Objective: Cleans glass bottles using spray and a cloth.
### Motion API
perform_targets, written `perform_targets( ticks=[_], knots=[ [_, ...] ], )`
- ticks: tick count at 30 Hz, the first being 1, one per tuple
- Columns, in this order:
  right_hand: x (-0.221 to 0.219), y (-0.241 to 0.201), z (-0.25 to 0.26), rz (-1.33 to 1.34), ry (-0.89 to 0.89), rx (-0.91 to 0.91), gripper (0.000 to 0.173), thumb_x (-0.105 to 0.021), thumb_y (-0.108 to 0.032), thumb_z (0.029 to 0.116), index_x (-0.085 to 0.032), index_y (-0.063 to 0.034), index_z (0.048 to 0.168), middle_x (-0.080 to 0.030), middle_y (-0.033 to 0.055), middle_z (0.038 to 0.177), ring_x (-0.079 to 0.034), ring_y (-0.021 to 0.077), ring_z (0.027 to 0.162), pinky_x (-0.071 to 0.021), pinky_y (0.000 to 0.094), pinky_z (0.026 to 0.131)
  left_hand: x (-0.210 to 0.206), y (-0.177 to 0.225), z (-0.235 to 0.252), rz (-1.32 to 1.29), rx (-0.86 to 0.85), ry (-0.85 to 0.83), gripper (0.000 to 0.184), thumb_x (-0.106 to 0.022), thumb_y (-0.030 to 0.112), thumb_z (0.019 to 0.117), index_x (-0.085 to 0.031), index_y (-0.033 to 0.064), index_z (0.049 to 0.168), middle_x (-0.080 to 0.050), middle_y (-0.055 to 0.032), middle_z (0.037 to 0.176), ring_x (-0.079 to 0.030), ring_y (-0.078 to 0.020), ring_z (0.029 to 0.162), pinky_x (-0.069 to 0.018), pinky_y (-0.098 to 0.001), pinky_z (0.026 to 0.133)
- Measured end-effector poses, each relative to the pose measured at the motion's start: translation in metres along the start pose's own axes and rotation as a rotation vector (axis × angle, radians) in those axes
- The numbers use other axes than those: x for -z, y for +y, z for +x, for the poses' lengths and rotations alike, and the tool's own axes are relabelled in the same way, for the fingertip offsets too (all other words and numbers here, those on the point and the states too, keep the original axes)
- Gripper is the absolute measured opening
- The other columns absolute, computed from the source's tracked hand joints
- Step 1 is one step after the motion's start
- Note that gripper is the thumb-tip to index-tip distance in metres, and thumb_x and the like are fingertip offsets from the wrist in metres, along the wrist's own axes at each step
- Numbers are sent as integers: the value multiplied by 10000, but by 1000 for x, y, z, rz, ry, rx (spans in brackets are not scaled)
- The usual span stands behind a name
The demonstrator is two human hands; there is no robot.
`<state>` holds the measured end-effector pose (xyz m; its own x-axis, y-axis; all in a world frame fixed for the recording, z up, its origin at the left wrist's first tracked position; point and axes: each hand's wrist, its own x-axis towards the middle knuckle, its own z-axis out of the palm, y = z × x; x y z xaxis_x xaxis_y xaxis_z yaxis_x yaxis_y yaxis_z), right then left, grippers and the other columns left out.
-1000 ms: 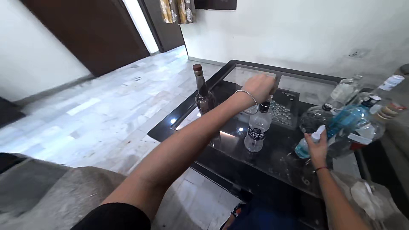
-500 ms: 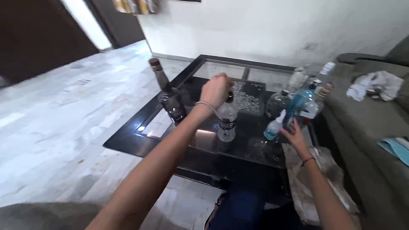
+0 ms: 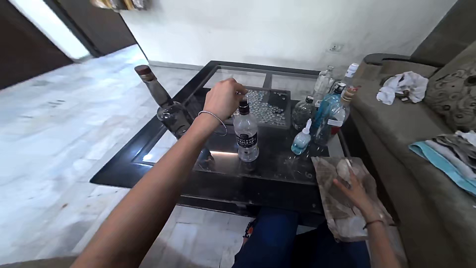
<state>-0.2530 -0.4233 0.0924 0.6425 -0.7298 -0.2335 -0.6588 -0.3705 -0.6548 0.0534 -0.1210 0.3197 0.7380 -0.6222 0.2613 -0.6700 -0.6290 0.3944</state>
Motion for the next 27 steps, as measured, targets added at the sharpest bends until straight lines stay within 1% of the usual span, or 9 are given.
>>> perform_targets(
  ticks=[2, 4, 6, 9, 12, 15, 17, 21, 27],
  knots=[
    [-10, 5, -4, 35, 200, -13, 837, -710, -338, 961, -293, 64, 1564, -318, 402, 1541, -329, 588, 1413, -283, 683, 1142, 1, -2, 2, -6, -3, -5, 205, -623, 55, 1006, -729, -9, 1170, -654, -247, 1230, -627, -454, 1139, -458, -672, 947],
    [-4, 8, -9, -15, 351, -93, 837, -741, -367, 933, -360, 78, 1531, -302, 410, 1545, -249, 623, 1433, -225, 759, 1106, 1, -3, 3, -16, -6, -7, 208, -617, 51, 1008, -729, -11, 1172, -653, -256, 1235, -625, -463, 1142, -453, -681, 948],
    [3, 16, -7, -66, 307, -199, 960, -741, -456, 915, -270, 61, 1573, -241, 407, 1576, -186, 607, 1467, -155, 768, 1124, 1, -3, 2, -14, -3, -7, 208, -616, 56, 1010, -727, -18, 1169, -649, -266, 1235, -620, -472, 1146, -446, -690, 950],
    [4, 26, 1, -128, 172, -303, 1095, -744, -518, 895, -138, 61, 1599, -290, 407, 1551, -292, 575, 1438, -235, 711, 1136, -1, -5, 3, -9, -23, 20, 200, -626, 53, 1005, -731, -25, 1156, -653, -275, 1220, -624, -478, 1135, -446, -690, 957],
    [-6, 19, -3, -209, 181, -307, 1124, -812, -459, 851, -162, 96, 1581, -329, 397, 1530, -319, 561, 1426, -274, 691, 1119, 0, -6, 3, -12, -17, 26, 200, -626, 50, 1005, -730, -21, 1159, -651, -278, 1225, -620, -483, 1141, -441, -695, 963],
    [-14, 8, -6, -132, 168, -320, 801, -784, -325, 905, -416, 129, 1452, -529, 382, 1366, -493, 535, 1305, -351, 676, 1075, 1, -6, 3, 5, 3, 6, 212, -612, 43, 1006, -724, -13, 1177, -645, -274, 1249, -618, -489, 1146, -440, -700, 963],
    [-18, 3, -10, 66, 152, -306, 594, -775, -205, 908, -536, 142, 1327, -589, 371, 1267, -563, 492, 1221, -411, 630, 1033, 2, -4, 3, 10, 15, -7, 213, -609, 42, 1006, -721, -12, 1180, -645, -265, 1248, -622, -475, 1142, -450, -693, 955],
    [-32, -36, -39, 643, 106, -249, 422, -716, -84, 915, -561, 62, 1279, -653, 179, 1108, -642, 197, 946, -543, 388, 833, 10, -1, 5, 29, -5, -70, 222, -620, 67, 1010, -715, -32, 1184, -650, -266, 1244, -620, -451, 1171, -456, -651, 997],
    [-39, -147, -76, 858, 0, -55, 373, -647, -55, 964, -533, 40, 1305, -674, 128, 1022, -680, 132, 839, -584, 301, 744, 26, 4, 14, 91, -44, -240, 263, -601, -3, 996, -712, -3, 1234, -649, -230, 1307, -612, -423, 1217, -441, -611, 1045]
  ],
)
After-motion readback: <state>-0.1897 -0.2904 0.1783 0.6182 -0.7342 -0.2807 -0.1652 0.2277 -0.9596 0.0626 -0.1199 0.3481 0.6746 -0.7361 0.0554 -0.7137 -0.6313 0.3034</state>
